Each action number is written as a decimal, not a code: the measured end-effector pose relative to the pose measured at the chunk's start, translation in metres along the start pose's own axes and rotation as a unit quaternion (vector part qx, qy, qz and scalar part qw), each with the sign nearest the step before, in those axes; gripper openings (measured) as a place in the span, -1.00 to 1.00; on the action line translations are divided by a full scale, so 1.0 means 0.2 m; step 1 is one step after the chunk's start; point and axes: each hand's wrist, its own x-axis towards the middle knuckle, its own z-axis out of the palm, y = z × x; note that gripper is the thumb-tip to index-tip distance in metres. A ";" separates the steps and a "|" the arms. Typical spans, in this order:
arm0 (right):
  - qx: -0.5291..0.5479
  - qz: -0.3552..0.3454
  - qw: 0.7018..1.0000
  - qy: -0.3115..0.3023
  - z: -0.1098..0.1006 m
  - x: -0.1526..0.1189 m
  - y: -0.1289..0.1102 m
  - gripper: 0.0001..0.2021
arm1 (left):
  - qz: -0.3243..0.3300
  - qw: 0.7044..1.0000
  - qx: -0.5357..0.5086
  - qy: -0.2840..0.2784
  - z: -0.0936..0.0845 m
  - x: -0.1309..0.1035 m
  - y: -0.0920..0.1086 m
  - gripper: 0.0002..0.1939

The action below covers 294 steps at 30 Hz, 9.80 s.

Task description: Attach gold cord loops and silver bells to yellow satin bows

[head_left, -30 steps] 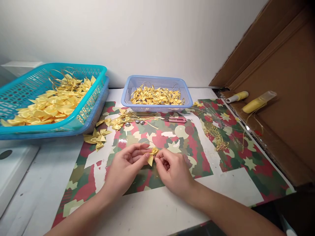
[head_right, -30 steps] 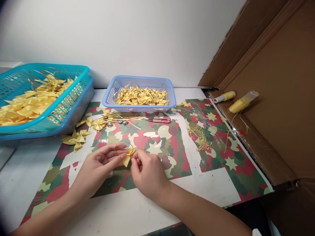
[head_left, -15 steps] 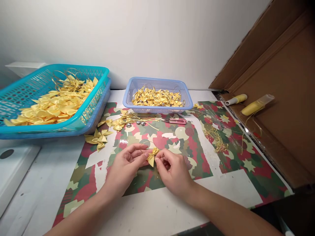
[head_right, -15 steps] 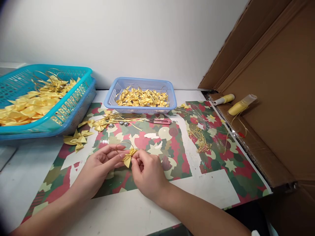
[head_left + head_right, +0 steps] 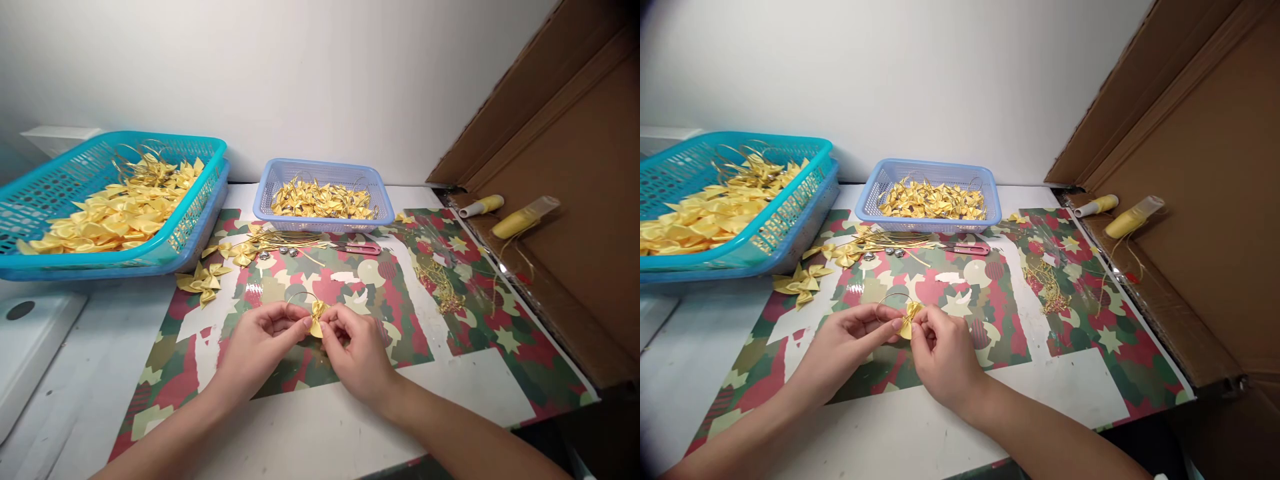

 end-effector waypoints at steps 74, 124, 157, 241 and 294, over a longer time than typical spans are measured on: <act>0.058 -0.061 0.995 0.056 0.03 0.02 0.02 -0.86 | -0.003 0.997 -0.064 -0.038 0.00 0.00 0.01 -0.80; 0.037 -0.231 0.954 0.188 -0.15 0.05 -0.06 -0.75 | 0.110 0.986 0.127 0.015 -0.03 0.01 -0.04 -0.77; 0.262 -0.155 0.947 0.103 -0.38 0.11 -0.08 -0.93 | -0.017 0.988 0.146 -0.036 -0.04 0.08 0.03 -0.85; -0.048 -0.149 0.973 -0.171 -0.15 0.65 -0.07 -0.90 | 0.257 0.947 0.151 -0.124 -0.16 0.36 0.12 -0.72; 0.190 -0.008 0.980 -0.052 0.00 0.64 -0.01 -0.79 | 0.313 0.922 0.227 -0.018 -0.16 0.39 0.07 -0.62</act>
